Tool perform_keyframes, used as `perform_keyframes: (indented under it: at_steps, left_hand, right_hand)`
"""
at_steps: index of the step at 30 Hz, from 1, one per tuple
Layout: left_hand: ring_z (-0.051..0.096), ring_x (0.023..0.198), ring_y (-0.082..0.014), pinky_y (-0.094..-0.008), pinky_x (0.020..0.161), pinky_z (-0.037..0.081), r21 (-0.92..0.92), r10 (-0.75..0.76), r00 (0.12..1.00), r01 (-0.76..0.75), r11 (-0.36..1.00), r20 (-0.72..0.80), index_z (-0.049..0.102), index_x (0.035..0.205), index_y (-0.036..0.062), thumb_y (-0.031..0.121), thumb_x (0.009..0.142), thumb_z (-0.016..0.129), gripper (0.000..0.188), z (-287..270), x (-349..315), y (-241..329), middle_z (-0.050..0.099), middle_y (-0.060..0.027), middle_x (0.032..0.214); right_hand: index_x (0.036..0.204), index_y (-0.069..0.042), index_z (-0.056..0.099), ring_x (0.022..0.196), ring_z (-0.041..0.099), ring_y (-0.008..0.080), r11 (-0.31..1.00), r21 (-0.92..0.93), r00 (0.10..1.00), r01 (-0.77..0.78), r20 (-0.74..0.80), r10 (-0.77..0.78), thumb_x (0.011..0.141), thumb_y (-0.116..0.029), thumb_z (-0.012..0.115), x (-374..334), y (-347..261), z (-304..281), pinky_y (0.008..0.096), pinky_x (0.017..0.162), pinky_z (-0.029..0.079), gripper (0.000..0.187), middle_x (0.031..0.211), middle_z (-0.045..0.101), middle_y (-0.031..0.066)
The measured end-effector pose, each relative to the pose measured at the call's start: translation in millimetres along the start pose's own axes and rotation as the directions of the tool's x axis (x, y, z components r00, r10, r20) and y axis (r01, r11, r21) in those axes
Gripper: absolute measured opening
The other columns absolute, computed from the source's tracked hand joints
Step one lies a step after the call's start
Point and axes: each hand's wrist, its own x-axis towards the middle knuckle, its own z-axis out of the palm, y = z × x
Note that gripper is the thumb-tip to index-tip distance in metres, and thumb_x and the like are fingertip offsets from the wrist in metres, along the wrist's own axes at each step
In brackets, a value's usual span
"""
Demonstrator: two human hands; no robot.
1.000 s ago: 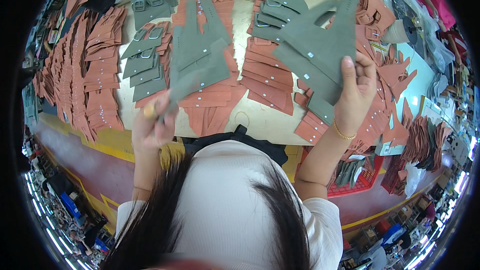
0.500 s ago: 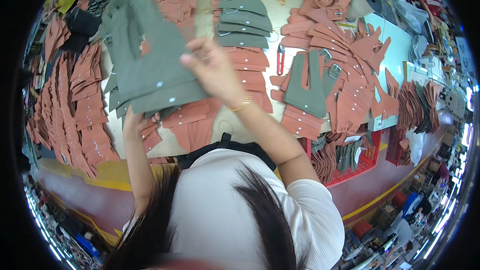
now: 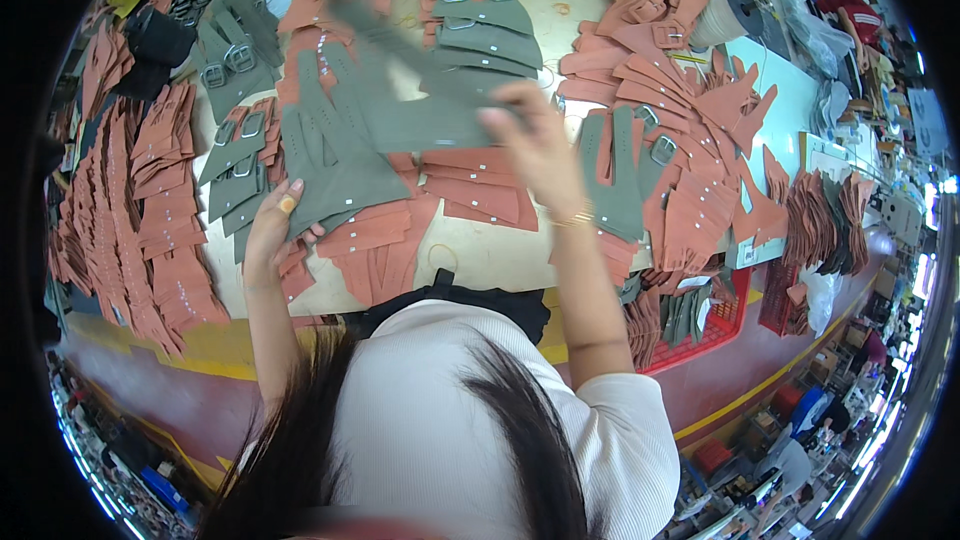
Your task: The person repeatedly picks up green fabric belt pieces with metal buckles and places them onto stacks of pink fabric pieces on a table. The person aligns and stacks the pieces in neat piles throughout the clip.
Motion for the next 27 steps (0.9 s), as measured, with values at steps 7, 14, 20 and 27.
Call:
perform_keyframes:
  at_steps: [7, 14, 20, 27]
  left_hand:
    - [0.065, 0.057, -0.0189, -0.0259, 0.045, 0.052, -0.078, -0.016, 1.000, 0.014, 0.997, -0.018, 0.046, 0.125, -0.0023, 0.029, 0.099, 0.054, 0.041, 2.6, -0.2, -0.4, 0.064, -0.0114, 0.087]
    - [0.068, 0.066, -0.0228, -0.0261, 0.051, 0.057, 0.102, 0.094, 0.992, -0.085, 0.991, -0.087, 0.038, 0.136, 0.0000, 0.011, 0.094, 0.061, 0.049, 19.3, 2.4, 4.5, 0.059, -0.0175, 0.117]
    - [0.068, 0.066, -0.0242, -0.0273, 0.050, 0.057, 0.050, 0.247, 0.963, -0.243, 0.969, -0.110, 0.028, 0.144, 0.0108, 0.007, 0.095, 0.056, 0.057, 26.1, -5.7, 1.1, 0.057, -0.0186, 0.120]
    - [0.065, 0.057, -0.0203, -0.0273, 0.045, 0.049, 0.075, 0.141, 0.987, -0.135, 0.988, -0.075, 0.027, 0.144, 0.0097, 0.015, 0.098, 0.054, 0.054, 11.3, 2.0, -1.7, 0.063, -0.0168, 0.102]
  right_hand:
    - [0.108, -0.005, 0.056, 0.084, 0.059, 0.0109, 0.937, 0.006, 0.841, -0.349, -0.440, 0.316, 0.091, -0.009, 0.066, -88.9, 26.8, -139.9, 0.0281, 0.074, 0.050, 0.020, 0.095, 0.062, 0.0037]
    - [0.110, -0.008, 0.061, 0.104, 0.052, 0.0361, 0.288, -0.880, 0.878, -0.378, -0.440, -0.190, 0.079, -0.011, 0.073, -82.9, 46.2, -127.6, 0.0462, 0.090, 0.041, 0.033, 0.105, 0.056, 0.0149]
    - [0.102, -0.012, 0.066, 0.099, 0.053, 0.0316, 0.356, -0.927, 0.917, 0.115, -0.039, -0.397, 0.078, -0.010, 0.072, 5.9, 50.6, -61.4, 0.0438, 0.087, 0.041, 0.025, 0.107, 0.056, 0.0104]
    - [0.099, -0.018, 0.066, 0.096, 0.050, 0.0295, 0.206, -0.946, 0.897, 0.251, 0.147, -0.416, 0.078, -0.015, 0.070, 72.3, 92.9, 1.7, 0.0441, 0.084, 0.041, 0.022, 0.109, 0.054, 0.0057]
